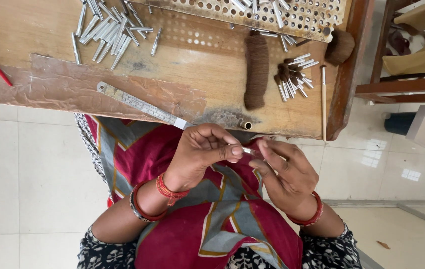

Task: Assembling small metal tubes with fiber bristles at a workbench.

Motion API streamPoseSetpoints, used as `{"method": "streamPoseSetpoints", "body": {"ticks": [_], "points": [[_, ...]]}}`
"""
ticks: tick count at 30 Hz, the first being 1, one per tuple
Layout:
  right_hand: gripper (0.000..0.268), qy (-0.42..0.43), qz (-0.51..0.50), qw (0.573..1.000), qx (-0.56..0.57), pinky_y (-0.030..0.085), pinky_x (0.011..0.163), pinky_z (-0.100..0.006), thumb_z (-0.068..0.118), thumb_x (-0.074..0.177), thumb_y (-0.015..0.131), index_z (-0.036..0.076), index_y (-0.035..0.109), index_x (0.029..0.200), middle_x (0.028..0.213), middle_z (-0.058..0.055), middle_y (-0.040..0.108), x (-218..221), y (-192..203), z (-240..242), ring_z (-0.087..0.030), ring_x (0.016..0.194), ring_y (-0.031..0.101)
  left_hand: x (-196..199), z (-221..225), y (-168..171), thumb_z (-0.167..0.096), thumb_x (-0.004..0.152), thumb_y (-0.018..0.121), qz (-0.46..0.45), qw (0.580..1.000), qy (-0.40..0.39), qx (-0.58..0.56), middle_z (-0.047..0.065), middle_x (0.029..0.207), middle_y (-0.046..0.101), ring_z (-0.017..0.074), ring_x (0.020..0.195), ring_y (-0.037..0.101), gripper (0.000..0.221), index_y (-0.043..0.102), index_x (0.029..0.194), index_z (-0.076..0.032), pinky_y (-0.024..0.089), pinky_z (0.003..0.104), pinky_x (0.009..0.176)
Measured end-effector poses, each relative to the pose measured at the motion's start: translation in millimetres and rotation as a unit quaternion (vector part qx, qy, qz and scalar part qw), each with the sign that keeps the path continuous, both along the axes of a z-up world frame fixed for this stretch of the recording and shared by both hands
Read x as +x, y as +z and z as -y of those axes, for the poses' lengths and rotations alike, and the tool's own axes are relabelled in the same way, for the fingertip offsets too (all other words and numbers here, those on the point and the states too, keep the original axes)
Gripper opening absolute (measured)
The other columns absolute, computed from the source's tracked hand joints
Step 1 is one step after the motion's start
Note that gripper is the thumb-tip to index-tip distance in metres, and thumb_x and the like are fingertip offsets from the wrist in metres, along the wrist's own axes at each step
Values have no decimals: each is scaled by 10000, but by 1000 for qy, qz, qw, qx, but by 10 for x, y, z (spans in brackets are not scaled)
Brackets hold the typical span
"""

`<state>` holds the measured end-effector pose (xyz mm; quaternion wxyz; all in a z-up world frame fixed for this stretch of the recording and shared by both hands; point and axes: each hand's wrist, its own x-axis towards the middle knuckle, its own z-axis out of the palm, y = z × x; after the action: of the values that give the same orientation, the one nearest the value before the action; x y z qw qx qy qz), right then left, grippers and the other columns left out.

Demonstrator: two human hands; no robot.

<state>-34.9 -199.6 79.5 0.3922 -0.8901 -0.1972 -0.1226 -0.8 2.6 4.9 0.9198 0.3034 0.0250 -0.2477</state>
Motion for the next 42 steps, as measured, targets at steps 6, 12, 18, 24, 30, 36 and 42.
{"method": "streamPoseSetpoints", "body": {"ticks": [6, 12, 18, 24, 30, 36, 42], "points": [[424, -5, 44, 998, -50, 520, 989, -389, 88, 913, 770, 37, 646, 1315, 1261, -139, 571, -81, -263, -52, -299, 1171, 582, -13, 7, -18, 44, 906, 781, -18, 1000, 4, -6, 130, 941, 758, 178, 845, 752, 104, 713, 982, 23, 639, 315, 781], [450, -1, 20, 1000, -23, 529, 910, -340, 84, 932, 736, 31, 630, 1366, 1304, -181, 560, -94, -338, -74, -267, 1143, 561, -34, -5, -29, 53, 901, 779, -22, 1000, 2, 3, 147, 934, 762, 177, 834, 750, 104, 707, 972, 30, 630, 311, 767], [326, -27, 128, 991, -19, 572, 940, -374, 7, 898, 823, 55, 733, 1208, 1180, -87, 619, 75, -222, -203, -242, 1064, 639, -59, 18, -48, 75, 906, 764, 13, 998, 24, 62, 145, 949, 762, 169, 838, 738, 117, 716, 1009, 46, 614, 294, 767], [282, -27, 95, 993, 63, 572, 884, -350, 10, 857, 830, 20, 745, 1125, 1120, -127, 710, 119, -269, -188, -270, 995, 700, -65, 74, -100, 69, 921, 728, -25, 999, 3, 27, 178, 1044, 756, 196, 925, 742, 162, 721, 1083, 74, 613, 310, 867], [201, -207, 117, 967, -90, 570, 856, -359, 33, 992, 706, 9, 717, 1191, 1171, -141, 749, 475, -345, 356, -274, 991, 728, 117, -13, 95, 23, 945, 709, -14, 996, 67, 63, 189, 1055, 772, 217, 986, 756, 114, 687, 1054, 48, 624, 347, 905], [311, -303, 30, 916, -261, 533, 785, -479, 108, 999, 672, -31, 681, 1277, 970, -191, 697, 841, -569, 866, -391, 889, 669, 207, -50, 122, 7, 953, 706, -7, 992, 97, 87, 173, 1029, 760, 224, 957, 762, 108, 688, 1057, 28, 635, 351, 846], [410, -316, 47, 903, -288, 515, 772, -488, 64, 952, 669, -20, 623, 1350, 1031, -201, 687, 785, -509, 722, -404, 917, 652, 243, -102, 140, 15, 960, 714, -7, 991, 110, 76, 171, 1022, 763, 212, 931, 756, 113, 690, 1069, 29, 635, 336, 834]]}}
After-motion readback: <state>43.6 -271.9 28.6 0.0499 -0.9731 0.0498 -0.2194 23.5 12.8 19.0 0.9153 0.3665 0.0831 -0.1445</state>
